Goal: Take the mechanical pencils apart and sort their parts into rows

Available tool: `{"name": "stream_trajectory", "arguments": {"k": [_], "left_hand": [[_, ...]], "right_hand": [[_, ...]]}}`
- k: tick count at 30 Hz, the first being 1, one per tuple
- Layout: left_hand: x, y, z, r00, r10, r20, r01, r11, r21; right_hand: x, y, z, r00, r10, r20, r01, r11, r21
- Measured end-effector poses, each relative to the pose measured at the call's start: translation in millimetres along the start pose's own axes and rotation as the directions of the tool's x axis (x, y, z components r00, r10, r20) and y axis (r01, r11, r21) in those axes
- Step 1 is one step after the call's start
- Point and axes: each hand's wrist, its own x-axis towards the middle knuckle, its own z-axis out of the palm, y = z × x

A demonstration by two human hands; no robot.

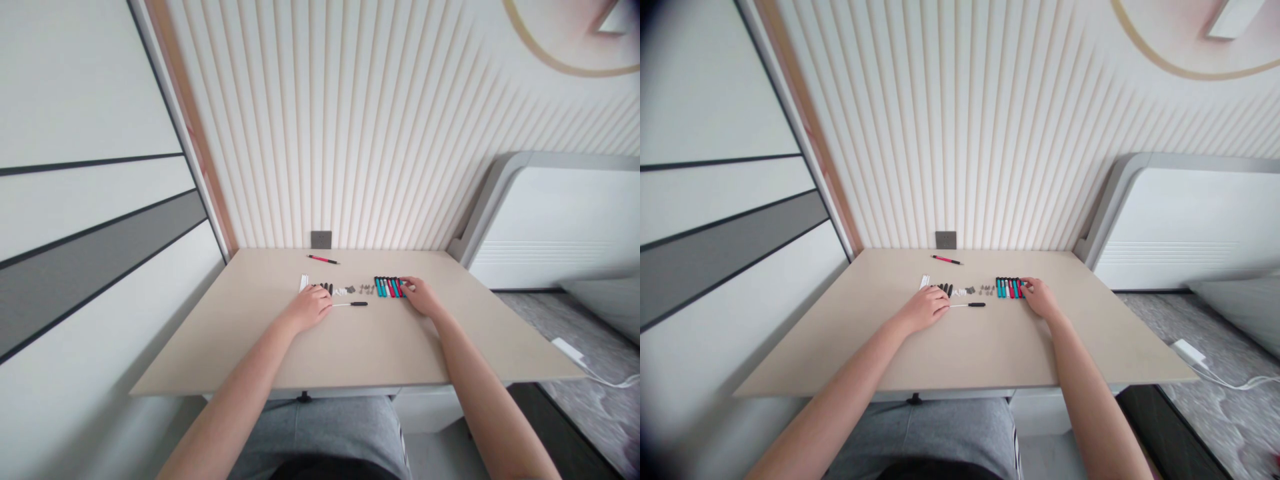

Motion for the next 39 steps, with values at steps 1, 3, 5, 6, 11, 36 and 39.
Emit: {"name": "stream_trajectory", "arguments": {"k": [1, 3, 5, 6, 11, 36, 39], "left_hand": [[-0.1, 0.0, 0.1, 1.000, 0.001, -0.002, -0.001, 1.000, -0.001], [-0.1, 0.1, 0.2, 1.000, 0.000, -0.003, 0.000, 1.000, -0.001], [-0.1, 0.3, 0.1, 1.000, -0.001, -0.003, 0.001, 1.000, -0.002], [-0.1, 0.4, 0.0, 1.000, -0.001, -0.003, 0.001, 1.000, -0.004], [-0.6, -0.2, 0.3, 1.000, -0.003, -0.007, 0.003, 1.000, -0.017], [-2.8, -11.1, -3.6, 0.993, -0.078, -0.089, 0.072, 0.996, -0.060], [-8.4, -21.3, -10.3, 0.971, -0.171, -0.168, 0.153, 0.982, -0.115]], "right_hand": [[-0.2, -0.5, -0.2, 1.000, 0.000, -0.001, 0.000, 1.000, 0.001], [-0.9, -2.3, -0.8, 1.000, 0.001, -0.009, -0.001, 1.000, 0.005], [-2.0, -5.7, -1.9, 0.999, 0.002, -0.032, -0.001, 1.000, 0.013], [-2.7, -8.2, -2.8, 0.999, 0.001, -0.053, 0.000, 1.000, 0.019], [-9.5, -31.5, -8.4, 0.974, -0.134, -0.183, 0.152, 0.985, 0.087], [-34.0, -109.9, 17.2, 0.777, -0.616, 0.127, 0.618, 0.785, 0.028], [-35.4, -109.0, 13.1, 0.774, -0.615, 0.150, 0.613, 0.788, 0.060]]}}
